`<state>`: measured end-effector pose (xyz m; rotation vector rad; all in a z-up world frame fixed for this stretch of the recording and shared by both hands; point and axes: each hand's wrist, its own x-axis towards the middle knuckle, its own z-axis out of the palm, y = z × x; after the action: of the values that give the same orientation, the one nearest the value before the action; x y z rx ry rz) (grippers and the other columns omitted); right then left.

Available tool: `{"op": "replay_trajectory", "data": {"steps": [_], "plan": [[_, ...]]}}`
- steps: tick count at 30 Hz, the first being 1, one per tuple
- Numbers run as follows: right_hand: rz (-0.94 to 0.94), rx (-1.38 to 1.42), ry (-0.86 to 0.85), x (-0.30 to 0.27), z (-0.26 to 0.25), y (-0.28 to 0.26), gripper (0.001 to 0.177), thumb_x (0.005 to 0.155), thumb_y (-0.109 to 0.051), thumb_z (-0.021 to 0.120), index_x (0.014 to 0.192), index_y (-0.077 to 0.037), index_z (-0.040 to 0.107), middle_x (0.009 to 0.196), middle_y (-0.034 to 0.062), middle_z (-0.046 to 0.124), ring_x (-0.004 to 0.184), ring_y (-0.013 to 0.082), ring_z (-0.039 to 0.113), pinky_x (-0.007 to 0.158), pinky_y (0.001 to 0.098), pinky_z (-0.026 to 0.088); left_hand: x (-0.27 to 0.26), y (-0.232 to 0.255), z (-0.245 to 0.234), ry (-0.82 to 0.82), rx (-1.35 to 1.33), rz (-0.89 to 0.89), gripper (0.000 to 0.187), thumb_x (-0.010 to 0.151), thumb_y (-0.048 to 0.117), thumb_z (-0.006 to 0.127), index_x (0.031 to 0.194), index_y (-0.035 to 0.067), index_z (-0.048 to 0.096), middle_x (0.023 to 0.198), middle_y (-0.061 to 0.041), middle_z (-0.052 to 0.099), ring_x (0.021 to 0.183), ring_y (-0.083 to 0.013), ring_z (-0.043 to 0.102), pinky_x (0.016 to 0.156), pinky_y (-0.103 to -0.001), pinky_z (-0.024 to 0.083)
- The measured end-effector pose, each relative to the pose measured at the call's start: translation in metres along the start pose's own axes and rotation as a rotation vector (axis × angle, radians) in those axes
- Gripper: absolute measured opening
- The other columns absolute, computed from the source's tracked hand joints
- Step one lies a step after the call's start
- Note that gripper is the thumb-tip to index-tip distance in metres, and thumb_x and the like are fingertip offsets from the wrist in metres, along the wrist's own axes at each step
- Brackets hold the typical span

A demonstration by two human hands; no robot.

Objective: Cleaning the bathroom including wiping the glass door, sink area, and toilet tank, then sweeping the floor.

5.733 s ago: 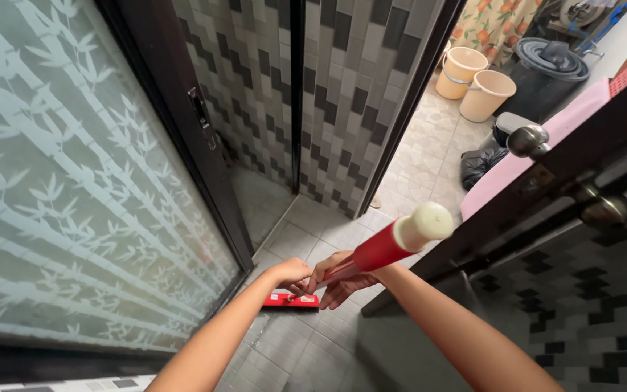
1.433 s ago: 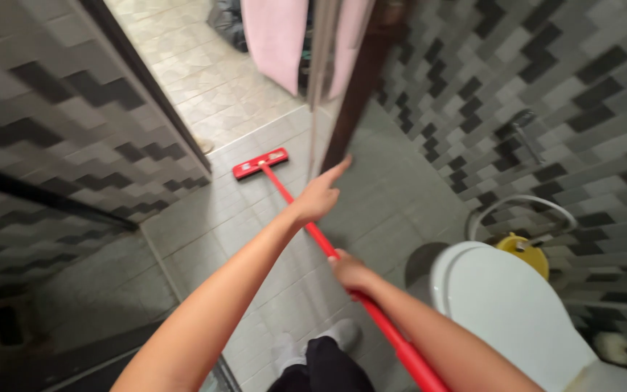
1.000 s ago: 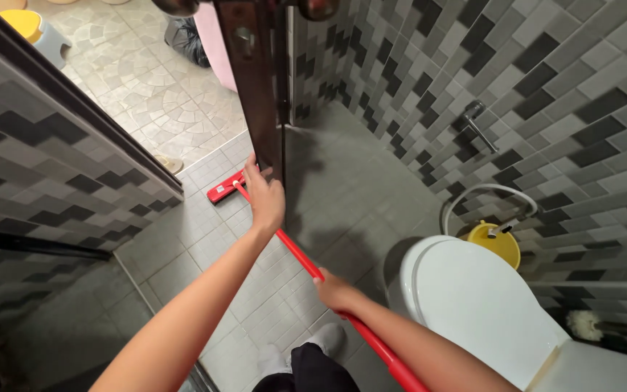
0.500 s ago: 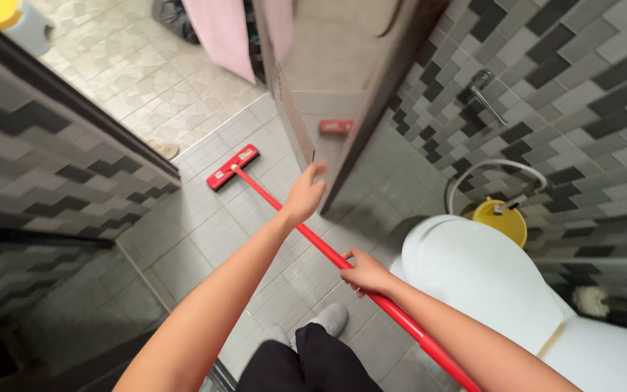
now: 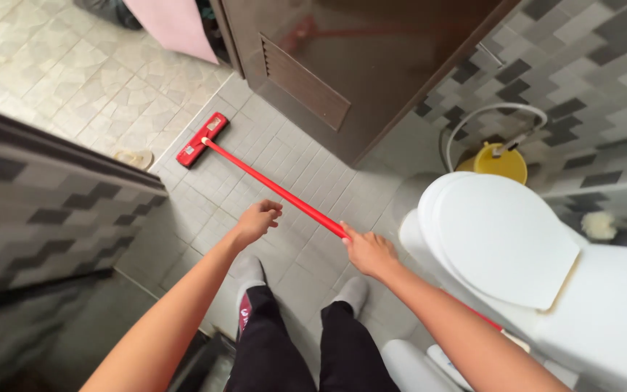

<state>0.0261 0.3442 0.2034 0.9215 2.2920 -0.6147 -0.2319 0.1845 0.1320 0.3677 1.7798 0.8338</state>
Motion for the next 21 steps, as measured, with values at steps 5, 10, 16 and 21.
{"op": "replay_trajectory", "data": {"steps": [5,10,16,21], "plan": [[0.153,0.032,-0.007,0.004,-0.029,-0.043,0.051,0.102,-0.047,0.041,0.153,-0.05,0.039,0.103,0.0194,0.071,0.1,0.0412,0.071,0.091,0.0539,0.056,0.041,-0.021,-0.07,-0.091,0.12,-0.012,0.041,0.095,0.025,0.053,0.131,0.011,0.065,0.12,-0.003,0.073,0.099,-0.0196,0.072,0.079,-0.041,0.052],[0.243,0.06,-0.009,-0.045,-0.022,-0.034,0.05,0.103,-0.049,0.04,0.152,-0.048,0.039,0.095,0.0176,0.074,0.095,0.0417,0.071,0.089,0.0549,0.055,0.052,-0.001,-0.109,-0.094,0.236,0.018,0.042,0.096,0.024,0.054,0.132,0.007,0.063,0.122,-0.007,0.074,0.1,-0.0202,0.073,0.091,-0.036,0.054],[0.335,0.096,-0.069,-0.042,-0.032,-0.027,0.053,0.102,-0.05,0.039,0.155,-0.05,0.034,0.1,0.017,0.074,0.099,0.0406,0.072,0.091,0.0539,0.056,0.094,0.029,-0.091,-0.153,0.297,0.06,0.043,0.093,0.024,0.058,0.131,0.004,0.064,0.121,-0.009,0.073,0.098,-0.0214,0.074,0.093,-0.035,0.054],[0.287,0.11,0.007,0.008,-0.042,-0.043,0.051,0.103,-0.049,0.041,0.154,-0.049,0.037,0.102,0.0179,0.073,0.101,0.0406,0.07,0.094,0.054,0.054,0.126,0.047,-0.074,-0.206,0.318,0.107,0.041,0.093,0.022,0.057,0.131,0.005,0.064,0.121,-0.008,0.073,0.094,-0.0206,0.073,0.09,-0.035,0.054]]}}
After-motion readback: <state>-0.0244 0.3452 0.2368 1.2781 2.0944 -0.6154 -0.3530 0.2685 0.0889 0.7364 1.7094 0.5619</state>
